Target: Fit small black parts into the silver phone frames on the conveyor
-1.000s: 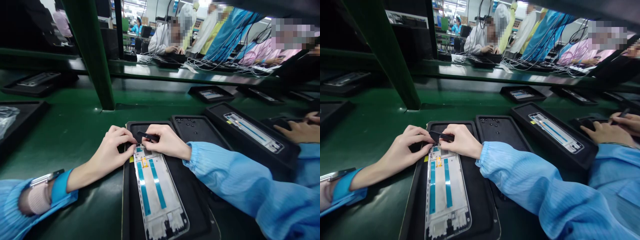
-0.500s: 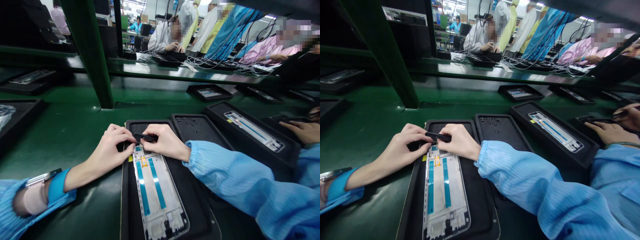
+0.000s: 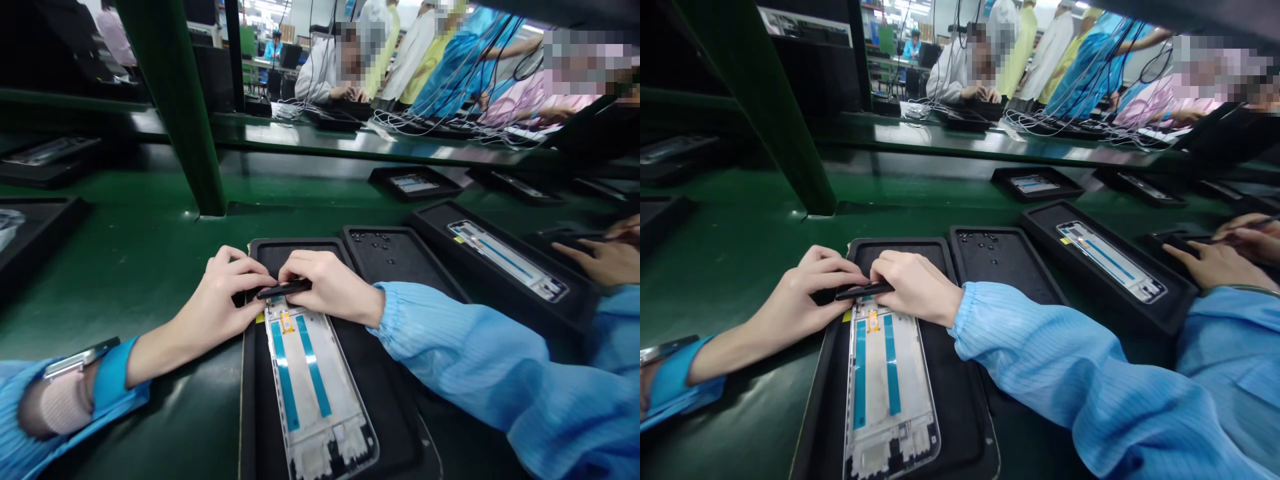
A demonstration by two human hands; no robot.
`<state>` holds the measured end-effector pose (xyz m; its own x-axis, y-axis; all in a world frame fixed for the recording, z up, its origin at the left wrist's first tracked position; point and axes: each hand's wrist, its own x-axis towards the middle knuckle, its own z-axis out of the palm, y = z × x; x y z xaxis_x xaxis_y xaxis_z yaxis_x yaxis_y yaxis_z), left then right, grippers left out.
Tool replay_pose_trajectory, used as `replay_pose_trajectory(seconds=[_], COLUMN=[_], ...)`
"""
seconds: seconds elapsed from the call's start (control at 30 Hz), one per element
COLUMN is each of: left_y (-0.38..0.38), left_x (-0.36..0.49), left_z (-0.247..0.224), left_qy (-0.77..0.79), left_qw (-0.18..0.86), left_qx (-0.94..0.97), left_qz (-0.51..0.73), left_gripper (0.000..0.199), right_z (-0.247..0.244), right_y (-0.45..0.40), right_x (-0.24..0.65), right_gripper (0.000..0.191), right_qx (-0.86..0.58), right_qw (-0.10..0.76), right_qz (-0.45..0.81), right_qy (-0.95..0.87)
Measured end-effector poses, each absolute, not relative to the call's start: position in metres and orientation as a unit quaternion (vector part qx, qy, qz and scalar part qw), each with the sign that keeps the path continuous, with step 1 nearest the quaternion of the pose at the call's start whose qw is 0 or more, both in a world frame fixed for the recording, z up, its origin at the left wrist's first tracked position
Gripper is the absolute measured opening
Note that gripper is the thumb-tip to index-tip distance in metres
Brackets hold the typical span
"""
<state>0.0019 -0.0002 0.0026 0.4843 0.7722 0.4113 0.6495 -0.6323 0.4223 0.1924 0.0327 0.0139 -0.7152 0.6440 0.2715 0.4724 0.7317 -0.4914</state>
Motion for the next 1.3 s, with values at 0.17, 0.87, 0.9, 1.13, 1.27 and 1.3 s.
replay_pose_trajectory(seconds=[0.17, 0.87, 0.9, 1.13, 1.27, 1.3], left_y=[-0.001, 0.001, 0.001, 0.004, 0.006, 0.007], left_x=[0.002, 0.007, 0.006, 0.002, 0.003, 0.004], left_z=[0.003, 0.017, 0.016, 0.007, 0.006, 0.006], left_qy=[0.395, 0.316, 0.317, 0.326, 0.329, 0.331], left_qw=[0.059, -0.082, -0.067, 0.001, 0.088, 0.11], left_qx=[0.878, 0.934, 0.933, 0.915, 0.891, 0.883], left_qz=[0.263, 0.142, 0.154, 0.239, 0.301, 0.315], left_gripper=[0.016, 0.024, 0.024, 0.021, 0.021, 0.021], right_z=[0.014, 0.016, 0.016, 0.008, 0.007, 0.008], right_y=[0.042, 0.041, 0.041, 0.036, 0.031, 0.03], right_x=[0.196, 0.199, 0.201, 0.197, 0.193, 0.192], right_gripper=[0.007, 0.037, 0.046, 0.037, 0.029, 0.028], right_qx=[-0.361, -0.426, -0.437, -0.4, -0.354, -0.351], right_qw=[0.234, 0.372, 0.404, 0.422, 0.408, 0.408], right_qz=[0.315, 0.356, 0.365, 0.465, 0.468, 0.466], right_qy=[-0.846, -0.744, -0.715, -0.667, -0.699, -0.702])
